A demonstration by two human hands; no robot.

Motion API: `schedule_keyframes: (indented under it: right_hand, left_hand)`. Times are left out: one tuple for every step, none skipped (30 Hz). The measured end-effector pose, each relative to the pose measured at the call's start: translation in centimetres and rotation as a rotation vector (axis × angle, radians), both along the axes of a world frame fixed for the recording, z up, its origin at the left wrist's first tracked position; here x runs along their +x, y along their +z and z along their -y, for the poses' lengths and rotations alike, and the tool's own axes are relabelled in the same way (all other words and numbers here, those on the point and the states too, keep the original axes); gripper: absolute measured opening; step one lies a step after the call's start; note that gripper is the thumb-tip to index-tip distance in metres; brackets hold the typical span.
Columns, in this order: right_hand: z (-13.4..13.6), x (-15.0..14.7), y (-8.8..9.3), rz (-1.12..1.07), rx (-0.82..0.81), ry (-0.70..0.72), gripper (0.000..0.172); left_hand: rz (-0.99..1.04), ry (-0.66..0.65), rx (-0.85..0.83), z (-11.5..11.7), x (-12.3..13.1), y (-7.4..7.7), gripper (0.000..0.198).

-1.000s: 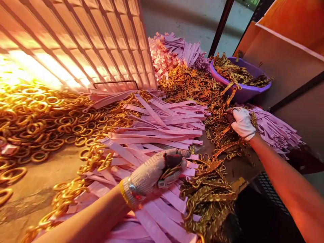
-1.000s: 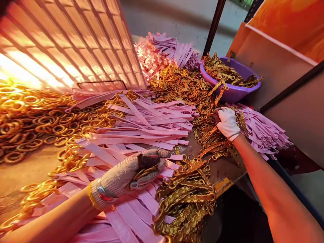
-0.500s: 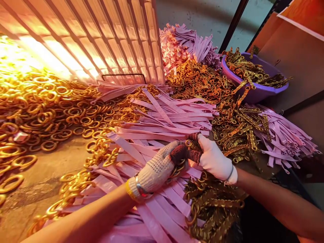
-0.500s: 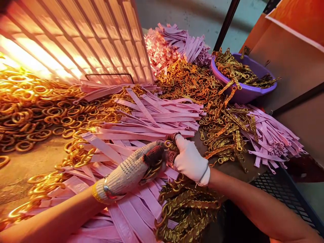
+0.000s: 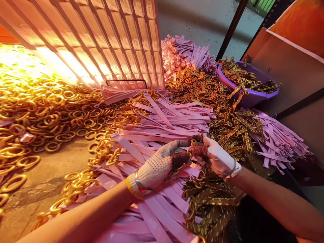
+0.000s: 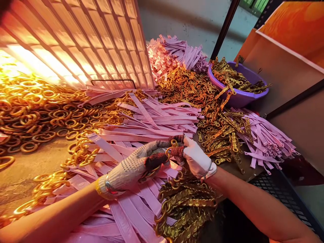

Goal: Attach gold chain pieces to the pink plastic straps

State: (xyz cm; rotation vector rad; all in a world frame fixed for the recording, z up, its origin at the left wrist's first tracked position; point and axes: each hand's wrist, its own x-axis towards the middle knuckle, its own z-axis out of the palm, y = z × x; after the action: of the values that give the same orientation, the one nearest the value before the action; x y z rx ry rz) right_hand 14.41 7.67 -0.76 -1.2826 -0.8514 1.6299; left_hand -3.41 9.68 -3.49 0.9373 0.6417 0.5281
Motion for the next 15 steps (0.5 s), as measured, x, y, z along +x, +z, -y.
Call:
schedule_keyframes:
  right_hand:
    - [0.0, 0.1, 0.0, -0.008, 0.001, -0.007, 0.045]
    - [0.0, 0.2, -0.1, -0.017, -0.001, -0.007, 0.045]
    - [0.0, 0.2, -0.2, -0.028, -0.008, -0.003, 0.045]
    - [0.0, 0.2, -0.2, -0.040, -0.017, -0.003, 0.044]
    - [0.0, 0.0, -0.2, -0.052, -0.028, 0.001, 0.044]
    - [-0.1, -0.1, -0.2, -0.060, -0.040, 0.009, 0.042]
    - [-0.2, -0.3, -0.3, -0.058, -0.046, 0.025, 0.041]
    - [-0.4, -0.6, -0.3, -0.049, -0.043, 0.043, 0.038]
    - [-0.6, -0.7, -0.4, -0.035, -0.035, 0.061, 0.037]
    - [-0.9, -0.8, -0.4, -0.008, -0.022, 0.071, 0.036]
    - [-1.2, -0.8, -0.5, 0.028, 0.005, 0.064, 0.035]
    - [-1.6, -0.7, -0.5, 0.074, 0.050, 0.036, 0.036]
    - [-2.0, -0.4, -0.5, 0.122, 0.102, -0.004, 0.037]
    - [-2.3, -0.1, -0.4, 0.170, 0.154, -0.041, 0.038]
    - [-2.5, 0.3, -0.2, 0.211, 0.197, -0.062, 0.038]
  left_hand:
    - [-0.029, 0.030, 0.089, 0.0, -0.1, -0.2, 0.051]
    - [-0.063, 0.063, 0.195, -0.1, -0.2, -0.3, 0.055]
    - [-0.099, 0.097, 0.306, -0.1, -0.2, -0.4, 0.058]
    - [-0.136, 0.130, 0.410, -0.1, -0.2, -0.5, 0.061]
    - [-0.168, 0.158, 0.498, -0.2, -0.3, -0.6, 0.064]
    - [-0.187, 0.175, 0.569, -0.1, -0.3, -0.6, 0.065]
    - [-0.195, 0.181, 0.622, -0.1, -0.3, -0.6, 0.065]
    - [-0.197, 0.180, 0.661, -0.1, -0.4, -0.6, 0.064]
    - [-0.196, 0.181, 0.691, 0.0, -0.5, -0.6, 0.061]
    - [-0.196, 0.186, 0.714, 0.0, -0.6, -0.6, 0.058]
    - [-0.200, 0.191, 0.729, 0.1, -0.8, -0.5, 0.056]
    - [-0.208, 0.198, 0.738, 0.1, -0.9, -0.4, 0.056]
    - [-0.218, 0.209, 0.742, 0.1, -1.1, -0.2, 0.056]
    - [-0.230, 0.233, 0.738, 0.1, -1.2, 0.0, 0.055]
    - [-0.241, 0.260, 0.719, 0.0, -1.3, 0.2, 0.052]
